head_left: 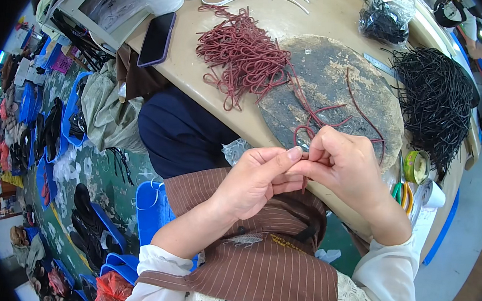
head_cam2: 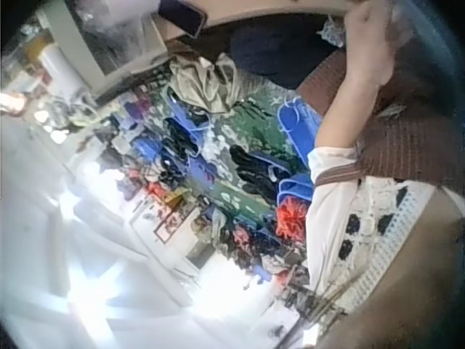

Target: The person sits on the floor and repeatedly ties knots in short lengths of maroon cord. They pick up individual cords, form loops, and pull them tight to create a knot, then place the finished items into a pile on the floor. The workspace contains piles of similar cords and other materials.

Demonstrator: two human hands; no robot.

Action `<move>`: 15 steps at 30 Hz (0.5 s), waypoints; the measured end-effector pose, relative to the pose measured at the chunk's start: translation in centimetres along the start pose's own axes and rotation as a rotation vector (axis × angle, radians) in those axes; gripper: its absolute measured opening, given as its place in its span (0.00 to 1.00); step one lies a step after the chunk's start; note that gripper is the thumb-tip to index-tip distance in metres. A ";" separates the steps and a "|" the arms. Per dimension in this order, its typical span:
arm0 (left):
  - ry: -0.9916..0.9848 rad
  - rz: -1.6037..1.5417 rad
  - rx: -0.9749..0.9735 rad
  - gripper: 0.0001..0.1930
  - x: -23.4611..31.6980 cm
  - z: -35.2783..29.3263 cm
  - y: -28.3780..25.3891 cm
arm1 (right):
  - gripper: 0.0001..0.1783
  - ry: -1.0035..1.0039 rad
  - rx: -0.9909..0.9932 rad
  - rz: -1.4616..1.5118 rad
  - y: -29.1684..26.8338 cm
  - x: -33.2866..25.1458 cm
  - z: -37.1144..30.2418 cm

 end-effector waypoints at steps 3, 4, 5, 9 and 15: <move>0.044 -0.024 0.082 0.13 0.6 0.2 -0.2 | 0.14 -0.016 0.094 0.040 -0.5 0.0 -0.2; 0.078 -0.005 0.102 0.13 1.2 0.1 -0.1 | 0.14 -0.020 0.137 0.069 -0.7 0.2 -0.3; 0.110 0.011 0.122 0.13 1.7 0.0 0.1 | 0.13 0.021 0.134 0.114 -0.6 0.8 -0.6; 0.185 0.128 0.175 0.12 2.6 0.2 -0.3 | 0.09 0.094 0.166 0.219 -0.4 2.3 -1.5; 0.393 0.244 0.178 0.10 4.0 -0.1 0.2 | 0.07 0.324 0.076 0.619 1.3 4.2 -2.5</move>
Point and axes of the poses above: each hand's wrist, its own z-axis towards the middle knuckle, its own y-axis out of the palm, x = y × z, the point moved 9 cm from there along z, towards the middle knuckle, and after that the axes turned 2 degrees about x, right-handed, at the moved point
